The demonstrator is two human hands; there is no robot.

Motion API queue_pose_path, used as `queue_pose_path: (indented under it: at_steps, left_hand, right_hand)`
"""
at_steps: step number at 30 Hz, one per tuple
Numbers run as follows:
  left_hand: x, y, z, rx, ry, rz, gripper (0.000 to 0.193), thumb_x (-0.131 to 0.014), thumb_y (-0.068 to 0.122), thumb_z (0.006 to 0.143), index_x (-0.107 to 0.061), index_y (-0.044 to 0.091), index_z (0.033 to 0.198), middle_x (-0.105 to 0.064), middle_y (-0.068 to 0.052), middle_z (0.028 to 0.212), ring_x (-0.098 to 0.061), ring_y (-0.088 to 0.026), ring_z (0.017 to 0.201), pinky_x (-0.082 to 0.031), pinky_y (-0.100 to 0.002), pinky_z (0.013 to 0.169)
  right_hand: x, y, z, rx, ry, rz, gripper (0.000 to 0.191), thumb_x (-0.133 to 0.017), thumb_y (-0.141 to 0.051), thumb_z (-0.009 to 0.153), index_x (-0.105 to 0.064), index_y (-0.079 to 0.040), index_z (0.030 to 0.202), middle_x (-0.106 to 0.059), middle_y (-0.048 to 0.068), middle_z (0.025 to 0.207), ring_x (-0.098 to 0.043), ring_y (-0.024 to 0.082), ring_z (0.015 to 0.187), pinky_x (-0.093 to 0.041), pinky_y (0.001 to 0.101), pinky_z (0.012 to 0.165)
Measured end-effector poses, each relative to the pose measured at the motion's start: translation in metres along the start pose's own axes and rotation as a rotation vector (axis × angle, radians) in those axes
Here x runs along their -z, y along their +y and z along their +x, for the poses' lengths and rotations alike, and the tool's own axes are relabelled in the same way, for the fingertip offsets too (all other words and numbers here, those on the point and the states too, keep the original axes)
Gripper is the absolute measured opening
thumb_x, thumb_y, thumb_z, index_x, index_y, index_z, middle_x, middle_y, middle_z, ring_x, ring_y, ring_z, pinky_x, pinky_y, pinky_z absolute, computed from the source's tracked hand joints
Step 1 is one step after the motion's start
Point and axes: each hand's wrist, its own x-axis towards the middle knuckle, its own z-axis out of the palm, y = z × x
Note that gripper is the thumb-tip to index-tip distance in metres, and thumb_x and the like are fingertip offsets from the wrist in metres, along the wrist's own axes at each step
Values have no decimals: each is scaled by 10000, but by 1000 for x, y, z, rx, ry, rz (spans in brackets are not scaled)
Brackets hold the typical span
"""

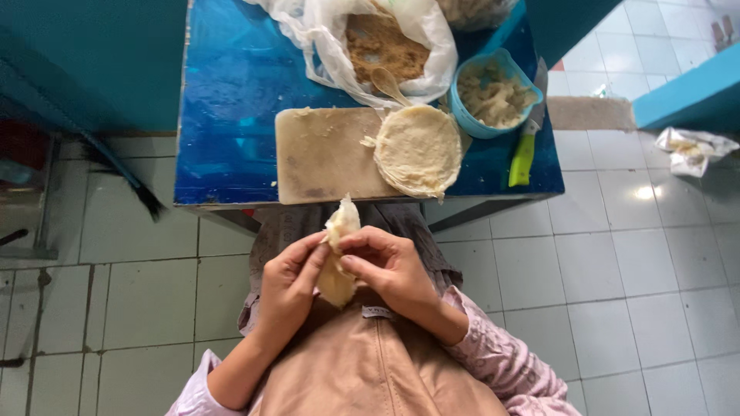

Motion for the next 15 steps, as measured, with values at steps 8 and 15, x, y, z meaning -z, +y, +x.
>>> queue_pose_path:
  at_steps: [8,15]
  left_hand:
    - [8,0,0,26,0,-5,296,-622,106,1022,-702,-44,1264,-759,-54,1090,-666,-70,965,-544,-214,836]
    - [3,0,1,1,-18,-17,303,-611,100,1029,-686,-48,1282,-752,-63,1117,-667,-80,993,-541,-220,868]
  right_hand:
    - [-13,-3,1,90,27,-55,164,-719,-48,975,-704,9,1129,-692,-9,998,-630,46,924,-544,222,815]
    - [-7,-3,1,146,44,20,137,-698,-28,993,-716,26,1117,-714,10,1002,-647,45,924,-546,211,811]
